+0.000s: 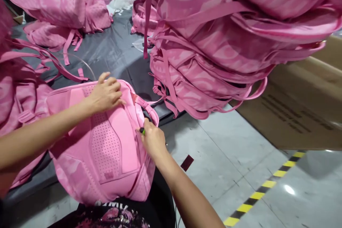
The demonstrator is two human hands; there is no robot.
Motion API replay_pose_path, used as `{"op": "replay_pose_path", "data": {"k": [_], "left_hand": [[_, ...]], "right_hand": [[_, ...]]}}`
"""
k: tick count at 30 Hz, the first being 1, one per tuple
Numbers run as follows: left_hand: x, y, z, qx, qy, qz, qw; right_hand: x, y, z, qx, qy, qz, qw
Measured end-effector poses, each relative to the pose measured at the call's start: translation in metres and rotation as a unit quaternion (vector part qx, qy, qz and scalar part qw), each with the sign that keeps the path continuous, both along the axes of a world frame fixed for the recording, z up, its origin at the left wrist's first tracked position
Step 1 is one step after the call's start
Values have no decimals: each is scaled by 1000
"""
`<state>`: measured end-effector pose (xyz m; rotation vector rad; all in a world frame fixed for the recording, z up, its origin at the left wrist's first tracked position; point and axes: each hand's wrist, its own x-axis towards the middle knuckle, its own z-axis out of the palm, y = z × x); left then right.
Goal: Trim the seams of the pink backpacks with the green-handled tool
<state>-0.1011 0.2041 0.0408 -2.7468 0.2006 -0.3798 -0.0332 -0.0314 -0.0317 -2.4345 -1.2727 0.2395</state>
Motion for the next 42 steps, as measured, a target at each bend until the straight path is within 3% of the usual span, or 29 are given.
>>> {"op": "replay_pose_path", "data": {"k": [2,4,9,12,14,17,20,24,26,29,32,42], "left_hand": [[2,-10,-13,-37,46,-70,996],[6,-4,-16,-59,72,-105,990],[7,32,-4,-65,47,-10,997],[-4,11,-6,-87,60,-13,994],[-12,-14,-11,-106,66,-34,992],[-17,-41,-16,-123,64,-26,990],[-17,-49,-17,-135,66,2,989],[-23,-53,-20,-191,60,6,980],[-31,-57,-24,-223,48,-10,974],[-41,-63,-34,-228,28,-22,973],[-43,-67,-41,-206,9,-7,978],[-41,-68,-45,-211,-40,-29,976]], "right_hand": [[1,1,-2,-13,0,-7,1000],[2,1,-5,-7,8,-13,1000],[11,1,-8,18,53,-17,998],[17,-1,2,30,110,-20,993],[20,-6,16,98,139,-40,985],[21,-17,42,231,178,-96,952],[17,-22,56,254,317,-102,908],[9,-19,42,313,465,-89,823],[6,-18,29,336,478,-105,805],[1,-18,15,330,422,-177,826],[-8,-12,12,315,348,-225,854],[-18,3,4,291,303,-165,892]]}}
